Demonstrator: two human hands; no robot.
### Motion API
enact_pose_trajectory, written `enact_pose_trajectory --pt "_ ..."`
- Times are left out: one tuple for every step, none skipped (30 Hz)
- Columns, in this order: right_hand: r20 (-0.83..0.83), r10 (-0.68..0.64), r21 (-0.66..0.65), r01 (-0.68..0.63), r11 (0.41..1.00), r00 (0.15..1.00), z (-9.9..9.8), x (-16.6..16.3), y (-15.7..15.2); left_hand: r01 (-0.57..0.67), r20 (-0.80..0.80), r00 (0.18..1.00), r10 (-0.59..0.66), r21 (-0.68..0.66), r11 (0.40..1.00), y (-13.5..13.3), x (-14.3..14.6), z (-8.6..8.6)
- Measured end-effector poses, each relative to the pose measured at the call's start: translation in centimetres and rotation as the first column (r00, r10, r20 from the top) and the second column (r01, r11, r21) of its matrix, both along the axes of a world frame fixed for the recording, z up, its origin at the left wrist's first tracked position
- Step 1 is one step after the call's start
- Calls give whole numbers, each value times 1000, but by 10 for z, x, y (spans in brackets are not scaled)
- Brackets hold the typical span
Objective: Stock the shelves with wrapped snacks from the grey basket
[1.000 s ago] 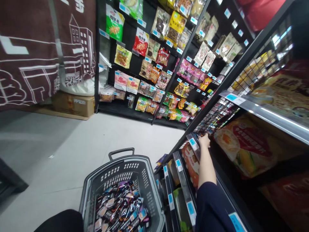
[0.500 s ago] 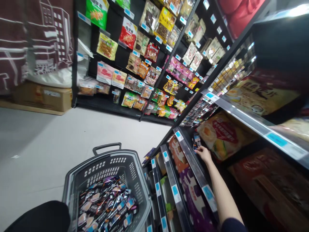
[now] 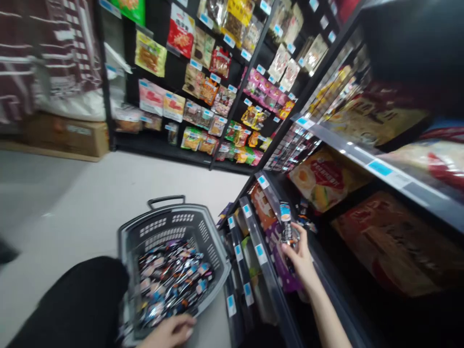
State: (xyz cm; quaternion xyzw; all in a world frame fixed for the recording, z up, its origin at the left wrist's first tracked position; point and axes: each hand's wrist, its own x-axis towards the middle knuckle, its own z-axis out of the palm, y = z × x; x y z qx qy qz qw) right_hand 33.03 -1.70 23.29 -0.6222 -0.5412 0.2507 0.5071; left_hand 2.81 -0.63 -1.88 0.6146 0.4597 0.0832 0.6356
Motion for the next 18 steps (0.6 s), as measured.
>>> enact_pose_trajectory --pt "-198 109 -53 -121 991 974 -18 -27 -10 -15 102 994 22 -69 998 0 -1 0" --pt "-381 185 -82 -232 969 906 -39 -53 -20 -28 221 973 62 -157 987 0 -3 0" --pt "-536 227 -92 -324 942 813 -60 -76 -29 -33 337 934 115 -239 970 -1 -5 2" --pt "-660 244 -92 -398 913 711 -82 -98 -38 -38 429 886 178 -315 948 -2 -7 4" --pt "-752 238 -87 -449 889 615 -105 -116 -46 -45 509 825 247 -377 925 -4 -10 7" --pt "-818 217 -85 -485 871 533 -127 -133 -53 -46 579 754 310 -424 904 -6 -12 11" --pt "-863 189 -90 -510 855 469 -148 -147 -59 -40 639 684 352 -449 893 -8 -14 14" --pt "-893 152 -107 -527 843 424 -167 -159 -64 -54 683 621 385 -453 890 -11 -15 18" --pt "-909 107 -135 -529 838 402 -184 -168 -68 -78 707 582 403 -445 892 -13 -15 20" --pt "-915 61 -173 -525 833 398 -199 -176 -72 -112 712 568 414 -432 895 -16 -15 22" --pt "-913 20 -215 -523 825 407 -212 -182 -75 -152 697 575 429 -424 893 -17 -14 23" --pt "-906 -11 -255 -525 812 424 -222 -186 -78 -187 666 599 445 -423 886 -18 -13 23" --pt "-896 -29 -287 -528 799 443 -229 -188 -81 -219 627 628 461 -426 878 -18 -12 22" --pt "-886 -36 -310 -532 788 462 -235 -188 -82 -242 587 656 474 -431 869 -18 -10 21" --pt "-877 -35 -323 -534 781 479 -238 -188 -84 -258 552 682 481 -433 863 -18 -9 20" --pt "-869 -28 -329 -534 779 495 -240 -187 -85 -270 525 700 483 -432 861 -18 -7 19" --pt "-860 -18 -331 -530 781 510 -240 -186 -85 -276 507 716 481 -427 861 -17 -6 18" --pt "-851 -6 -330 -526 784 524 -240 -184 -85 -280 497 724 478 -422 862 -17 -5 17"
